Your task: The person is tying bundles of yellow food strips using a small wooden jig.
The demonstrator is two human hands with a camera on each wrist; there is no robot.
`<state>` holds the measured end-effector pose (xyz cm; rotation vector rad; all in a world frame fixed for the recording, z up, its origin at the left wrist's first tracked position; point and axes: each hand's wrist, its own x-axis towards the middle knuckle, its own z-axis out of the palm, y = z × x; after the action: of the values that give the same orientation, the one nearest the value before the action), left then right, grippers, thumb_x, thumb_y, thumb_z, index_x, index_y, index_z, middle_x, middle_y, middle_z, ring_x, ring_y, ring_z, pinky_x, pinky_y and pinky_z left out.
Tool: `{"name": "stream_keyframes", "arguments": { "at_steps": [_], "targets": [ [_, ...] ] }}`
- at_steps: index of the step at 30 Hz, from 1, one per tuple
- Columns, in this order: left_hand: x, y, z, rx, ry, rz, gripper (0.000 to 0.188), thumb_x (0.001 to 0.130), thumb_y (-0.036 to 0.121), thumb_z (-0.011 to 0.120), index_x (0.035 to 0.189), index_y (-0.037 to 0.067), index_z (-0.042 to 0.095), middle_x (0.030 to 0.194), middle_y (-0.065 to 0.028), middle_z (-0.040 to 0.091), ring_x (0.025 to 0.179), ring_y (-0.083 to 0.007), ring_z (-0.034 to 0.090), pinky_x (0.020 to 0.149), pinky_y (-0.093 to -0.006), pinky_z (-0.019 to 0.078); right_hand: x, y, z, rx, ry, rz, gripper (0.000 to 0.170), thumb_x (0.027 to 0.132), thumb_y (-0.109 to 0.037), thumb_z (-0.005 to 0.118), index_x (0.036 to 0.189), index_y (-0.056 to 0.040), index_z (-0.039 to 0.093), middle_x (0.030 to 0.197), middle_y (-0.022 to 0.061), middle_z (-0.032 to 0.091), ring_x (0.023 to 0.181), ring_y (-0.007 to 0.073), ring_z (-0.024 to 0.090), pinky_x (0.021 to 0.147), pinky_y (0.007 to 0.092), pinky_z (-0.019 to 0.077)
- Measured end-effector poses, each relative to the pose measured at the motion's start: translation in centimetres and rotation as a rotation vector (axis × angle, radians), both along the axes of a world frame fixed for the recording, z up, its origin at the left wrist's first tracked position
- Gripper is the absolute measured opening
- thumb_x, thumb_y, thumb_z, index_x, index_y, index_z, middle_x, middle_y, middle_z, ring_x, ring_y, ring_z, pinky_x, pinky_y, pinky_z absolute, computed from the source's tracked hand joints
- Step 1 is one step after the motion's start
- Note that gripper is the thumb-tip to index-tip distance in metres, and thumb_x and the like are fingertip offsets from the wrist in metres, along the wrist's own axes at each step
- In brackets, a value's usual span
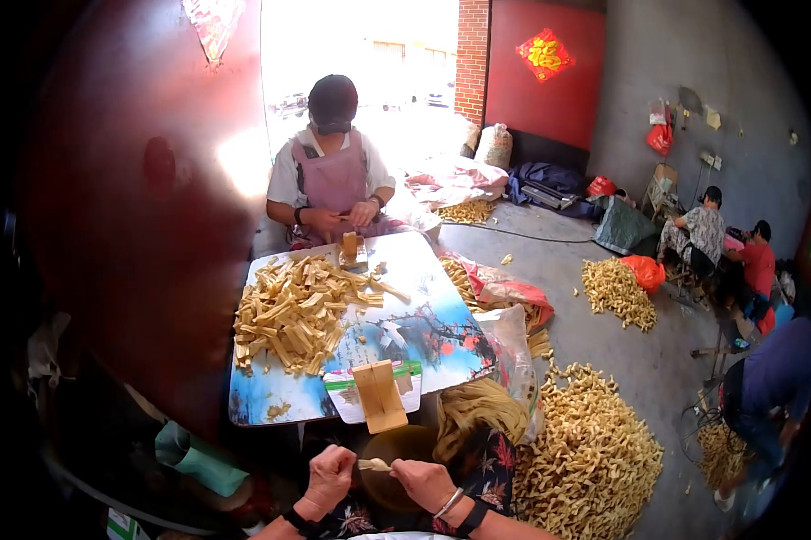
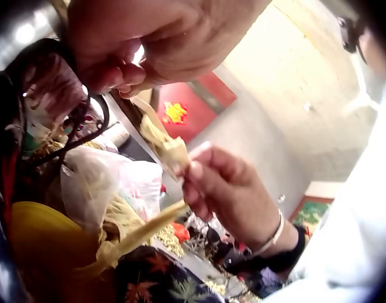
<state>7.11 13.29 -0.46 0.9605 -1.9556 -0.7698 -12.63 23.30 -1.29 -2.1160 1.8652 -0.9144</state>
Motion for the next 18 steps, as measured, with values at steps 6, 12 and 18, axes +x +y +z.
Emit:
{"name": "stream_keyframes", "arguments": {
  "at_steps": [6, 12, 18],
  "targets": [
    [0.7, -0.6, -1.4, 0.906, 0.442, -0.119, 0.011, 0.093, 0.009, 0.066, 0.101, 0.002, 0.064, 0.078, -0.0014, 0.065, 0.060, -0.0064, 0.056, 0.054, -0.0206, 0.0472, 0.9, 0.3, 2.6, 0.026, -0.449, -0.163, 0.011, 0.091, -0.016, 0.064, 0.086, -0.0087, 0.057, 0.069, 0.0098, 0.061, 0.061, 0.0301, 0.064, 0.053, 0.0395, 0.0496],
    [-1.6, 2.0, -2.1, 0.953, 0.634, -0.272, 0.027, 0.095, 0.010, 0.065, 0.119, -0.001, 0.060, 0.100, -0.0035, 0.069, 0.083, -0.0100, 0.063, 0.077, -0.0232, 0.0518, 4.4, -1.1, 2.2, -0.128, -0.024, -0.050, 0.007, 0.089, -0.012, 0.064, 0.091, -0.0085, 0.058, 0.070, 0.0106, 0.059, 0.063, 0.0313, 0.063, 0.053, 0.0389, 0.0509],
    [0.1, 1.5, -1.7, 0.936, 0.731, -0.193, 0.031, 0.096, 0.010, 0.064, 0.124, -0.002, 0.059, 0.104, -0.0045, 0.069, 0.096, -0.0118, 0.063, 0.088, -0.0246, 0.0507, 5.4, -2.5, 1.5, 0.010, 0.096, 0.072, 0.013, 0.088, -0.013, 0.066, 0.100, -0.0080, 0.062, 0.080, 0.0104, 0.064, 0.068, 0.0309, 0.065, 0.058, 0.0373, 0.0530]
  ]
}}
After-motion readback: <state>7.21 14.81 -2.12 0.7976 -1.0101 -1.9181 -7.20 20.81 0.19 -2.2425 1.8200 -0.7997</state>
